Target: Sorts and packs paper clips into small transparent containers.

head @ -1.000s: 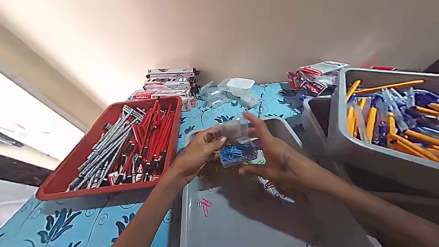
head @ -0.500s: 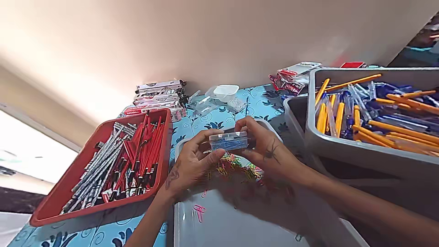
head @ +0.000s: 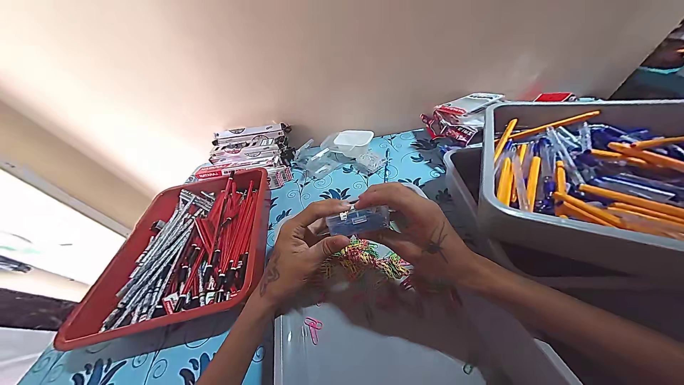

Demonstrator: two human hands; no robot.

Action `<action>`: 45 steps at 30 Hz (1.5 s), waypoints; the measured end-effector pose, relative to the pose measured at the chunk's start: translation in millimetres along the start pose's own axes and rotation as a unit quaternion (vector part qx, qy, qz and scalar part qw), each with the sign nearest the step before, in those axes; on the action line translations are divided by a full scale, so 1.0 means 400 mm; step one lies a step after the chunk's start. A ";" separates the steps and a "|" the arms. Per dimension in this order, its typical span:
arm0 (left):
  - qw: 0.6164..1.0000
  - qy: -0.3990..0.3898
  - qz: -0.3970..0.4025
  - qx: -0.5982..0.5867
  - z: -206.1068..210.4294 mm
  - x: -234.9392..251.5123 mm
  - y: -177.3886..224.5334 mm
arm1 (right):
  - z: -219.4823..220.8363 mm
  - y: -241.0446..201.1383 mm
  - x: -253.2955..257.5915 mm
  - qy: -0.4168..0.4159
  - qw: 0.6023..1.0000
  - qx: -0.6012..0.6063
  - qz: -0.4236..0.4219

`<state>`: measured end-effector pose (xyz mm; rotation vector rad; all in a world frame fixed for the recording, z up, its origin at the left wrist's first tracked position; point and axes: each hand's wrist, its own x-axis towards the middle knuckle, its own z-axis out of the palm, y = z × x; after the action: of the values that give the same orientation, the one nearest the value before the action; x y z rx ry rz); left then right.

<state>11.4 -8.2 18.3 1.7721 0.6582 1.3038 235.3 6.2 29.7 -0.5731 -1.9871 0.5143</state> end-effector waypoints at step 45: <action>0.931 0.013 -0.098 0.351 0.031 0.006 0.000 | -0.020 0.162 0.230 -0.060 0.876 -0.326 0.351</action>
<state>23.8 -10.1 17.9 2.1638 1.4103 1.0145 215.5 113.1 59.6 -1.7590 -2.0139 0.2836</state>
